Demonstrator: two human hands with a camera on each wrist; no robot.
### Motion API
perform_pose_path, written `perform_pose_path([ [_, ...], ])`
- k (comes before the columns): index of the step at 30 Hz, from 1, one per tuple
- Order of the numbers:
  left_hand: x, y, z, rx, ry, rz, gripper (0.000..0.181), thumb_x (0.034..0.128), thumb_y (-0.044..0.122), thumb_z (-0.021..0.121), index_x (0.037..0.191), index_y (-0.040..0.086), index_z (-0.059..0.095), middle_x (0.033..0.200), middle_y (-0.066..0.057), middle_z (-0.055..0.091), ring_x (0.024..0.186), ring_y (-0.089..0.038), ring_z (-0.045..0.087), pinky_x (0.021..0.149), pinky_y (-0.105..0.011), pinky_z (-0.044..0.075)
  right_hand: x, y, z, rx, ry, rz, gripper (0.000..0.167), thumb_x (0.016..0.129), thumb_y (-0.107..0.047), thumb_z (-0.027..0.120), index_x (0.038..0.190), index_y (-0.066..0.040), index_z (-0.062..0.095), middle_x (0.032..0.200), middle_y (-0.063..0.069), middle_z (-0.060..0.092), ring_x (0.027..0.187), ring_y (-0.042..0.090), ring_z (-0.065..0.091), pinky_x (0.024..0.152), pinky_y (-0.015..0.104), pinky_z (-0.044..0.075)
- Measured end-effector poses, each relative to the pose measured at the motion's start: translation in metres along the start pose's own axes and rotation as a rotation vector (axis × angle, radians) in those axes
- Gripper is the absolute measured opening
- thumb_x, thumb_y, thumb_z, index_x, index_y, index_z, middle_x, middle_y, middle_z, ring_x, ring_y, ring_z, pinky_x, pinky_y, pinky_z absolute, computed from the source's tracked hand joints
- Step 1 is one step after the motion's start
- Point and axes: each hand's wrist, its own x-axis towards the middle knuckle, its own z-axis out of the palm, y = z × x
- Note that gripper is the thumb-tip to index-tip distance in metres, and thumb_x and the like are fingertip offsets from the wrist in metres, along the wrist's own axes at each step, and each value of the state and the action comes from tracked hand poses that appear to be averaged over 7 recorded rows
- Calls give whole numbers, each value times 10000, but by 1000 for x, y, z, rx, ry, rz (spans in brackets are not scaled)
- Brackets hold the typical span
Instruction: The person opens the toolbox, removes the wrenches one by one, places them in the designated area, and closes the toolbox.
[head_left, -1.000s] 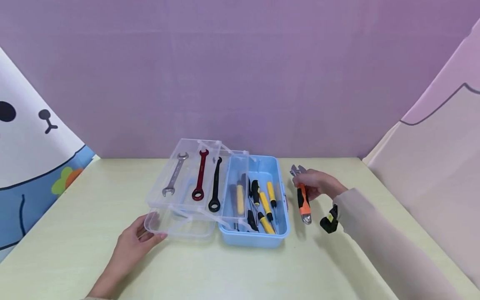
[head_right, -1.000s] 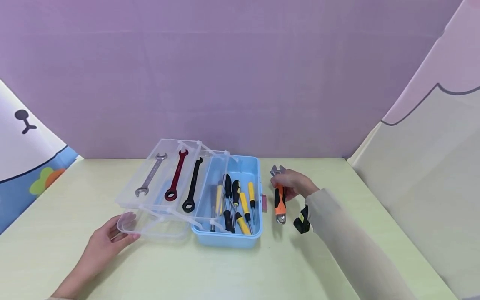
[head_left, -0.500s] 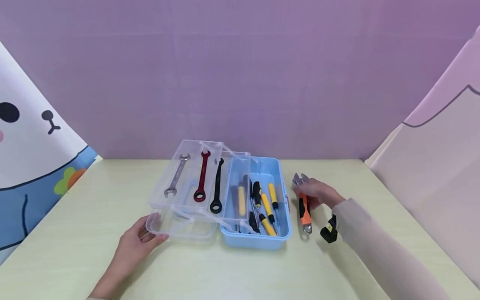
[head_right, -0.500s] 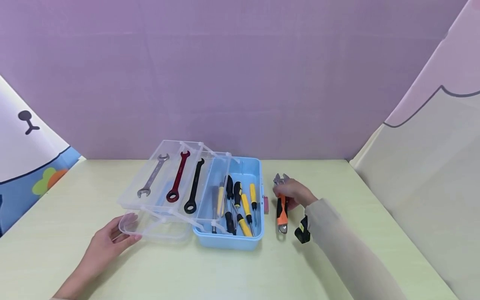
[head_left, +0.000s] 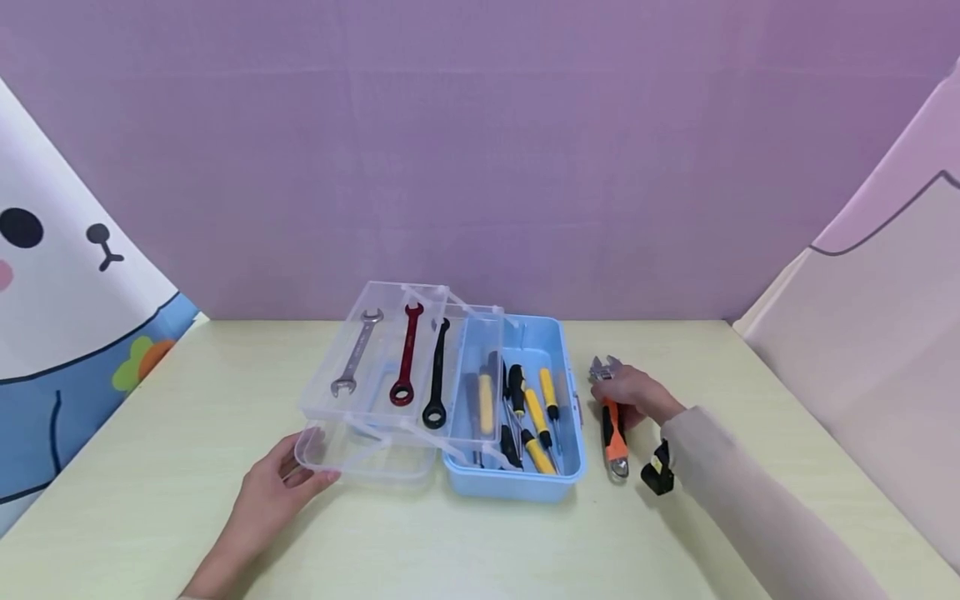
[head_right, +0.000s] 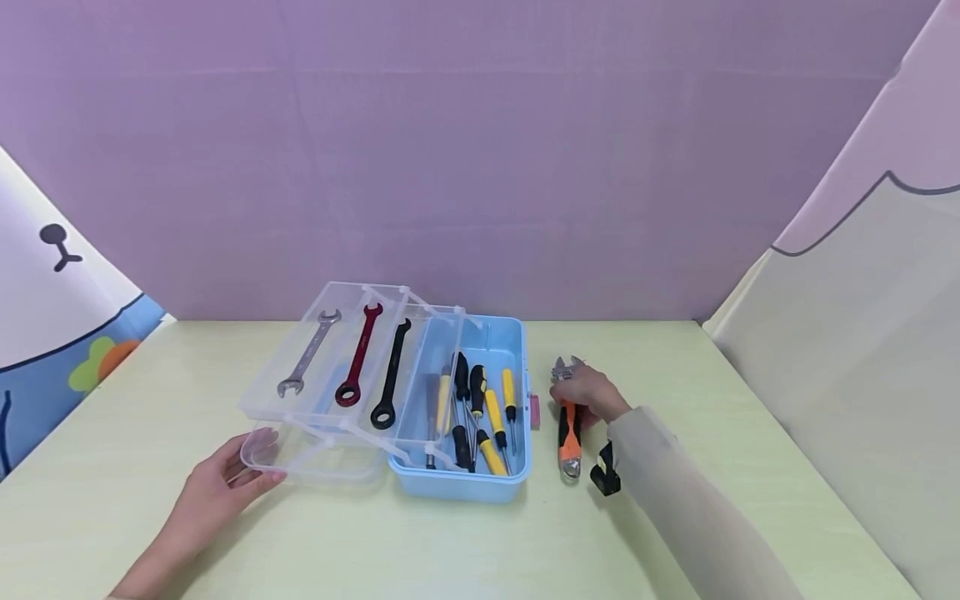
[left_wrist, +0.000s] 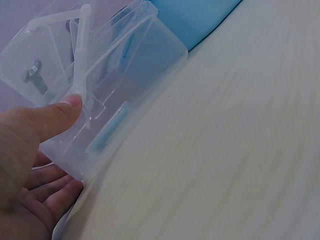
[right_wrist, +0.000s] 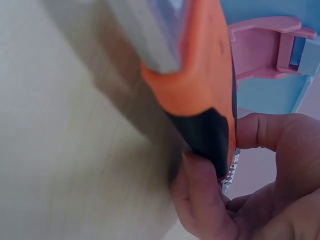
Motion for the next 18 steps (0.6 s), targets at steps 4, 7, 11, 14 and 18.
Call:
perform_pose_path([
  [4,0,0,0,4,-1,-4,698,825,179,754,1370,-72,397,1341,-361,461,1210,-440,522,881,-280,565,0,0,2,-17,3,-6,319,835,-221,551,995,46,482,760,103,559,595,170,592,564,299,599],
  [7,1,-1,0,9,-7,-15,707,826,189,754,1375,-69,392,1351,-358,454,1218,-438,515,886,-286,563,0,0,3,-25,-7,-14,307,840,-218,548,988,43,482,765,105,559,598,174,597,564,306,601],
  [11,1,-2,0,7,-15,-27,711,830,195,750,1383,-62,384,1363,-352,447,1228,-433,509,886,-285,564,1,-1,4,-23,-19,-5,304,847,-211,537,996,46,472,754,107,561,602,179,599,575,311,603],
  [14,1,-2,0,6,-16,-24,710,831,195,749,1385,-59,383,1363,-350,448,1226,-430,512,884,-284,565,2,-1,5,-32,-32,7,292,849,-206,533,997,40,479,744,101,565,603,177,598,583,307,603],
  [18,1,-1,0,10,-15,-20,712,832,197,748,1384,-63,382,1363,-350,448,1225,-433,512,884,-284,565,5,-4,4,-60,-47,19,272,847,-202,536,986,29,504,747,100,578,612,173,607,591,299,604],
])
